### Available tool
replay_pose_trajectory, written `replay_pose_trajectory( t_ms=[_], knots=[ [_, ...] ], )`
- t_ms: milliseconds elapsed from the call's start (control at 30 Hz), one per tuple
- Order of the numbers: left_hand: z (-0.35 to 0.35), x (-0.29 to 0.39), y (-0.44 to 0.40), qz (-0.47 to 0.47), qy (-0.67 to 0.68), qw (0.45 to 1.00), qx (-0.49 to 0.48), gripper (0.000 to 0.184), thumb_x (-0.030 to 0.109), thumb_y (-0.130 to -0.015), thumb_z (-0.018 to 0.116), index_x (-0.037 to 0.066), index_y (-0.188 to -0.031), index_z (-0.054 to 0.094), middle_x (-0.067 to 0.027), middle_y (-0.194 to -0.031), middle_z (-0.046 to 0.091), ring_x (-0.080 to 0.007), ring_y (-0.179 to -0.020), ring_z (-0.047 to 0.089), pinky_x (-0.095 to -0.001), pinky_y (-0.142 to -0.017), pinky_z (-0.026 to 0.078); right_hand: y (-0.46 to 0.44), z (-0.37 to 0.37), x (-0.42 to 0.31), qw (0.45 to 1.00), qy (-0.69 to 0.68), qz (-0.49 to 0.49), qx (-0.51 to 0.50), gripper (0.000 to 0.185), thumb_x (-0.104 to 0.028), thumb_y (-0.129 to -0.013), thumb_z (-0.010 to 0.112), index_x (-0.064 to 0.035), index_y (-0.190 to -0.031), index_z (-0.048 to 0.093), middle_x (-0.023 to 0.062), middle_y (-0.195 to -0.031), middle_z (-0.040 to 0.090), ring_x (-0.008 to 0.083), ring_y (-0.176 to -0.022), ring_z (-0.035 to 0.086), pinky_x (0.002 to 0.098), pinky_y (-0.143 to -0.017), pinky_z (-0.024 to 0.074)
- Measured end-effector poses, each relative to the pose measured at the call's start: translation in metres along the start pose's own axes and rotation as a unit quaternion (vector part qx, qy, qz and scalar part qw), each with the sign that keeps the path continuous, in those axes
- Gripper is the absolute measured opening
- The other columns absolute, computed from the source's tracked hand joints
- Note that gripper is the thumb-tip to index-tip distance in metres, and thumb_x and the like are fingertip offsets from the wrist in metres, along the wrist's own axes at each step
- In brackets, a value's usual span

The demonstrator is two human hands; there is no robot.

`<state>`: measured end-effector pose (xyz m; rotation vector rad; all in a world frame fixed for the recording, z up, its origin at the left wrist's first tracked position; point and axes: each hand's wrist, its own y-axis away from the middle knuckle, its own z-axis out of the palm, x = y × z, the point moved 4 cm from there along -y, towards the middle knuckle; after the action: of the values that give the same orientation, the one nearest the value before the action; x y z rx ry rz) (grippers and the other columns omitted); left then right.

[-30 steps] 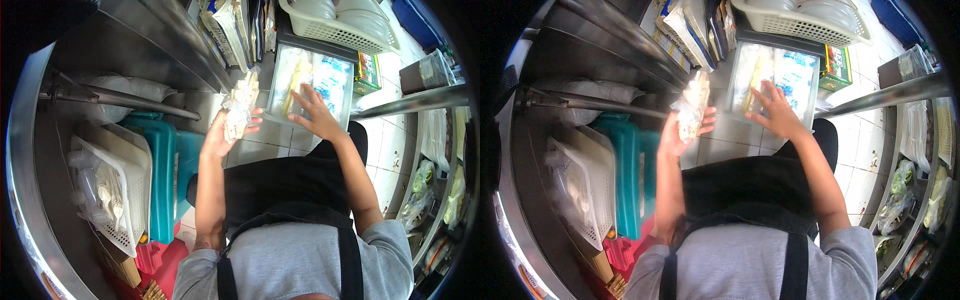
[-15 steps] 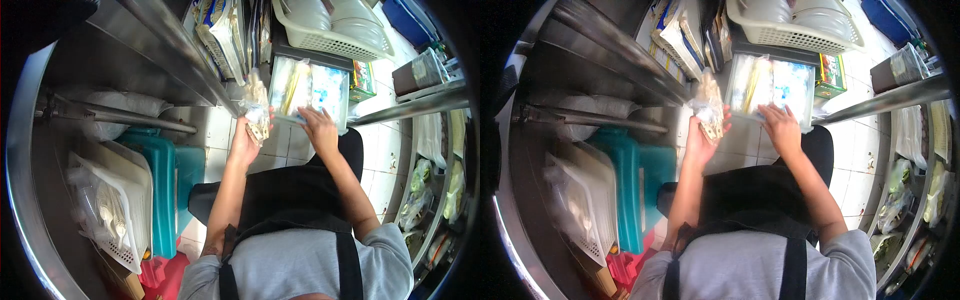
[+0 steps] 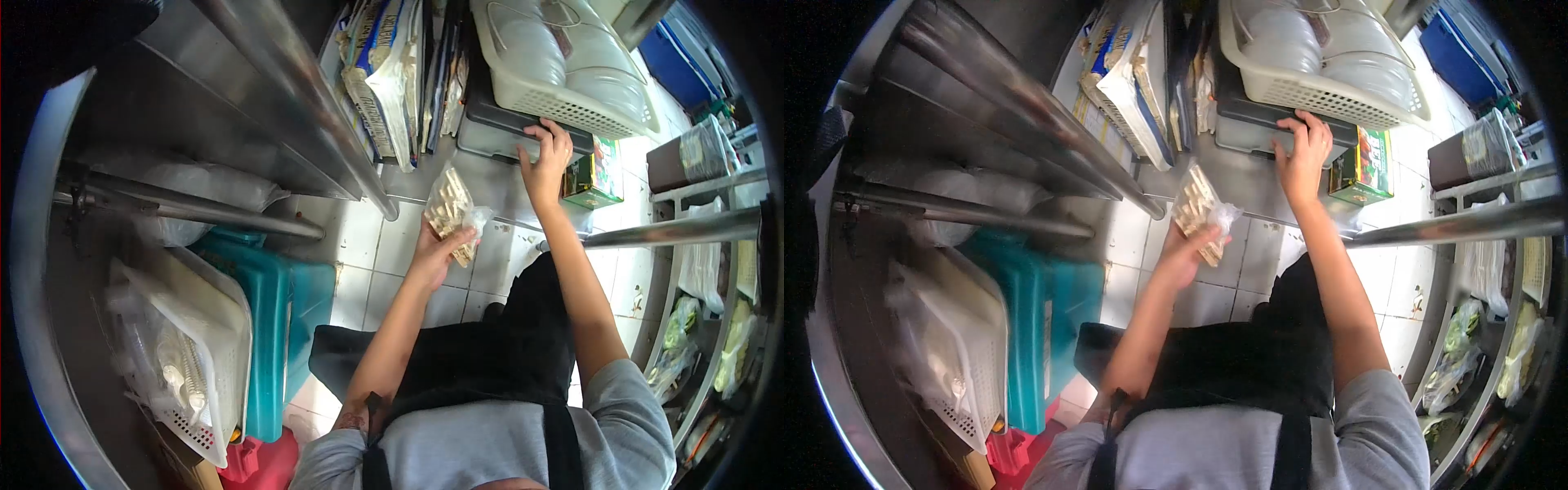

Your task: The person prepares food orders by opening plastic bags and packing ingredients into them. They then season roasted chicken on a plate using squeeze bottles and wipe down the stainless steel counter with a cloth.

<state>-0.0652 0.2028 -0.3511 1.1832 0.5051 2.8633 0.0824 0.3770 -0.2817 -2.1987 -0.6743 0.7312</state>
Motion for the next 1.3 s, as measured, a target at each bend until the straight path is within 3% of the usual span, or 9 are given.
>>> replay_pose_trajectory(
  t_ms=[100, 200, 267, 567, 700, 800, 933, 1167, 1300],
  knots=[
    [0.008, 0.013, 0.012, -0.015, 0.006, 0.999, 0.033, 0.059, 0.009, -0.087, 0.067, 0.011, -0.134, 0.031, -0.0082, -0.119, 0.052, -0.021, -0.104, 0.06, -0.0372, -0.077, 0.058, 0.018, -0.025, -0.037, 0.945, -0.256, 0.17, -0.111, 0.039, -0.011, -0.077, 0.076, -0.0062, -0.112, 0.058, 0.0089, -0.12, 0.056, 0.0251, -0.115, 0.05, 0.039, -0.097, 0.0394],
    [0.027, 0.04, 0.049, -0.033, -0.001, 0.995, 0.094, 0.054, 0.017, -0.09, 0.064, 0.014, -0.134, 0.033, -0.0058, -0.118, 0.052, -0.0204, -0.102, 0.06, -0.0367, -0.072, 0.059, 0.045, -0.067, -0.104, 0.593, -0.555, 0.513, -0.276, 0.043, -0.008, -0.084, 0.072, -0.0024, -0.122, 0.055, 0.005, -0.12, 0.059, 0.0145, -0.111, 0.052, 0.0332, -0.095, 0.0435],
    [0.052, 0.067, 0.075, 0.001, -0.017, 0.991, 0.129, 0.05, 0.024, -0.093, 0.061, 0.015, -0.134, 0.035, -0.0046, -0.119, 0.052, -0.0198, -0.1, 0.06, -0.036, -0.069, 0.059, 0.031, -0.097, -0.135, 0.574, -0.544, 0.48, -0.378, 0.039, -0.005, -0.083, 0.072, -0.0025, -0.12, 0.058, 0.0063, -0.114, 0.062, 0.0134, -0.101, 0.058, 0.0302, -0.091, 0.0466],
    [0.116, 0.14, 0.182, -0.151, 0.022, 0.962, 0.225, 0.045, 0.032, -0.094, 0.057, 0.014, -0.134, 0.046, -0.0083, -0.121, 0.053, -0.0214, -0.1, 0.058, -0.0355, -0.073, 0.056, -0.063, -0.213, -0.193, 0.612, -0.509, 0.455, -0.399, 0.01, -0.008, -0.09, 0.063, 0.0009, -0.094, 0.065, 0.0045, -0.088, 0.068, 0.0081, -0.081, 0.062, 0.0231, -0.076, 0.0498],
    [0.199, 0.238, 0.227, 0.134, -0.395, 0.872, 0.256, 0.037, 0.022, -0.095, 0.056, 0.007, -0.129, 0.054, -0.0097, -0.116, 0.056, -0.0186, -0.095, 0.058, -0.0261, -0.082, 0.046, -0.132, -0.272, -0.24, 0.67, -0.457, 0.381, -0.443, 0.011, -0.013, -0.091, 0.064, -0.0017, -0.093, 0.062, 0.0, -0.081, 0.063, 0.0054, -0.073, 0.056, 0.0207, -0.064, 0.0448],
    [0.282, 0.283, 0.258, 0.015, -0.287, 0.955, 0.072, 0.035, 0.018, -0.093, 0.059, 0.003, -0.124, 0.056, -0.0079, -0.105, 0.061, -0.0146, -0.091, 0.058, -0.0271, -0.08, 0.047, -0.183, -0.31, -0.259, 0.653, -0.484, 0.373, -0.447, 0.016, -0.019, -0.093, 0.061, -0.0034, -0.094, 0.059, -0.0037, -0.075, 0.056, 0.0041, -0.067, 0.048, 0.0219, -0.059, 0.0399],
    [0.323, 0.313, 0.276, -0.007, -0.24, 0.965, 0.109, 0.017, 0.011, -0.09, 0.062, 0.0, -0.104, 0.063, 0.0, -0.085, 0.064, -0.0111, -0.082, 0.061, -0.0279, -0.074, 0.051, -0.224, -0.355, -0.263, 0.658, -0.482, 0.329, -0.475, 0.018, -0.022, -0.094, 0.058, -0.0044, -0.092, 0.057, -0.0017, -0.071, 0.054, 0.0062, -0.064, 0.047, 0.0255, -0.058, 0.0399],
    [0.356, 0.344, 0.29, 0.361, -0.504, 0.733, 0.279, 0.026, 0.002, -0.062, 0.072, 0.004, -0.086, 0.061, -0.0095, -0.063, 0.05, -0.0259, -0.055, 0.052, -0.0338, -0.054, 0.041, -0.277, -0.431, -0.309, 0.702, -0.498, 0.138, -0.49, 0.015, -0.017, -0.091, 0.062, -0.004, -0.09, 0.054, -0.0037, -0.073, 0.05, 0.0043, -0.069, 0.043, 0.0222, -0.061, 0.0375],
    [0.377, 0.39, 0.315, 0.233, -0.515, 0.759, 0.323, 0.037, 0.004, -0.065, 0.075, 0.009, -0.1, 0.065, -0.0073, -0.064, 0.052, -0.0218, -0.057, 0.054, -0.0334, -0.054, 0.043, -0.298, -0.423, -0.316, 0.728, -0.529, 0.083, -0.429, 0.013, -0.015, -0.091, 0.062, -0.0028, -0.095, 0.058, -0.0021, -0.078, 0.058, 0.0043, -0.073, 0.05, 0.0223, -0.063, 0.0419]
  ],
)
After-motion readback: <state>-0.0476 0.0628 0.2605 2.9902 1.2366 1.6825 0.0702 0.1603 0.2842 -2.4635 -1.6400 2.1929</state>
